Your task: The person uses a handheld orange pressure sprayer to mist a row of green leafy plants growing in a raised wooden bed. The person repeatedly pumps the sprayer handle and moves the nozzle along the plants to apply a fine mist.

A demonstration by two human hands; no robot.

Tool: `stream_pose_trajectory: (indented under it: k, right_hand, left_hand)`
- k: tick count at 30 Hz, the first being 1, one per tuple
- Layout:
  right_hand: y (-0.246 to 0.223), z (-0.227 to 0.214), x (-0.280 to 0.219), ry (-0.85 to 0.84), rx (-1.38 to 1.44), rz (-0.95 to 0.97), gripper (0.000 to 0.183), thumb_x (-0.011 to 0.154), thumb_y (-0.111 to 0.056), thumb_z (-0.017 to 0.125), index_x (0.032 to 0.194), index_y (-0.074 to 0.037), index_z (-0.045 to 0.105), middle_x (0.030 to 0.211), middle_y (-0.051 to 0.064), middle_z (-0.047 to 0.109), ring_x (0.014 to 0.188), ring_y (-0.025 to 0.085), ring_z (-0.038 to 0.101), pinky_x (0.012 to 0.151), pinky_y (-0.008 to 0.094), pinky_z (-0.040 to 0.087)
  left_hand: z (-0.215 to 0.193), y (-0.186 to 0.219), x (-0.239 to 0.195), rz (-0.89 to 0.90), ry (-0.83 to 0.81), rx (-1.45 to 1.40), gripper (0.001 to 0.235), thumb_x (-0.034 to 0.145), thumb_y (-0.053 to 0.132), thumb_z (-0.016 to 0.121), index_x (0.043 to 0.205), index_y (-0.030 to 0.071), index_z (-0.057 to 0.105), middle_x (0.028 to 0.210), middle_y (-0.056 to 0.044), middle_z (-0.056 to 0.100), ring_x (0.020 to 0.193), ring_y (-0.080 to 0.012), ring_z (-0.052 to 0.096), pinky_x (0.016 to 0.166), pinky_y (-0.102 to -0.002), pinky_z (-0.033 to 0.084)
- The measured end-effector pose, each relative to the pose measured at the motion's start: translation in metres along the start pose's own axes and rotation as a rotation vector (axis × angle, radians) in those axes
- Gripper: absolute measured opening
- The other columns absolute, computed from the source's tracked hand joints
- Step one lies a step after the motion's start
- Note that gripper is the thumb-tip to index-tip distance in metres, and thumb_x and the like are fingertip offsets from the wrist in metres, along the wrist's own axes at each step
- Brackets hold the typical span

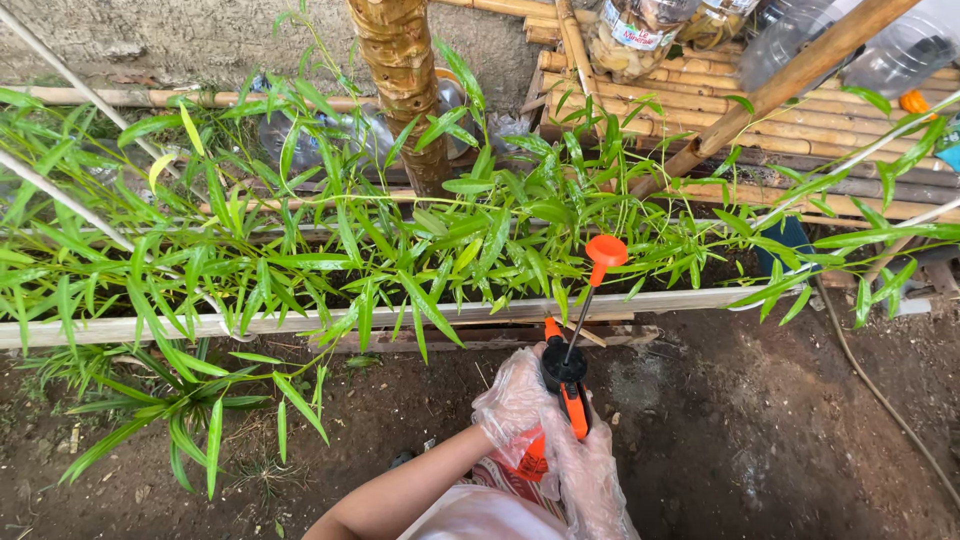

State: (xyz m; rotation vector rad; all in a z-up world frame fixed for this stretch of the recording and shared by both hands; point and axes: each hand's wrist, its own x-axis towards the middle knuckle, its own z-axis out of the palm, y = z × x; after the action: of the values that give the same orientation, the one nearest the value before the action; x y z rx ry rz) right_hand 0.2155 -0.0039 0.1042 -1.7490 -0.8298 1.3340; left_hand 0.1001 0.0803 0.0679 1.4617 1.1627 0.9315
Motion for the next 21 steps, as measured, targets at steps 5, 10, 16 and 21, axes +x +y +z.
stream_pose_trajectory:
  k: [5,10,16,21]
  right_hand:
    - [-0.003,-0.003,0.005,-0.012,-0.041,0.013,0.022,0.089,-0.024,0.073,0.102,-0.007,0.069,0.058,-0.002,0.048,0.049,0.009,0.043,0.045,0.030,0.036]
    - [-0.007,-0.002,0.001,-0.007,-0.083,0.031,0.023,0.090,-0.026,0.074,0.099,-0.005,0.070,0.059,-0.003,0.048,0.051,0.008,0.043,0.046,0.029,0.035]
    - [0.006,-0.004,0.012,-0.027,-0.003,0.050,0.025,0.089,-0.025,0.075,0.096,-0.002,0.067,0.058,-0.002,0.048,0.048,0.009,0.043,0.044,0.030,0.036]
    - [0.010,-0.006,0.011,0.005,-0.010,0.018,0.024,0.089,-0.023,0.075,0.096,-0.002,0.068,0.058,0.000,0.050,0.046,0.009,0.044,0.043,0.029,0.036]
  left_hand:
    - [0.010,-0.015,0.001,-0.015,0.046,-0.048,0.052,0.066,0.034,0.088,0.105,0.007,0.067,0.091,-0.011,0.074,0.084,-0.0256,0.073,0.079,-0.037,0.057]
    - [0.013,-0.022,-0.001,0.003,0.077,-0.109,0.049,0.068,0.032,0.085,0.106,0.007,0.067,0.092,-0.010,0.074,0.085,-0.0248,0.073,0.080,-0.036,0.058]
    - [0.011,-0.022,-0.001,0.044,0.062,-0.013,0.042,0.073,0.033,0.083,0.102,0.007,0.067,0.090,-0.010,0.072,0.084,-0.0274,0.072,0.077,-0.039,0.057]
    - [0.014,-0.026,0.000,0.045,0.044,0.003,0.048,0.070,0.031,0.084,0.106,0.007,0.065,0.090,-0.012,0.071,0.083,-0.0294,0.071,0.076,-0.040,0.055]
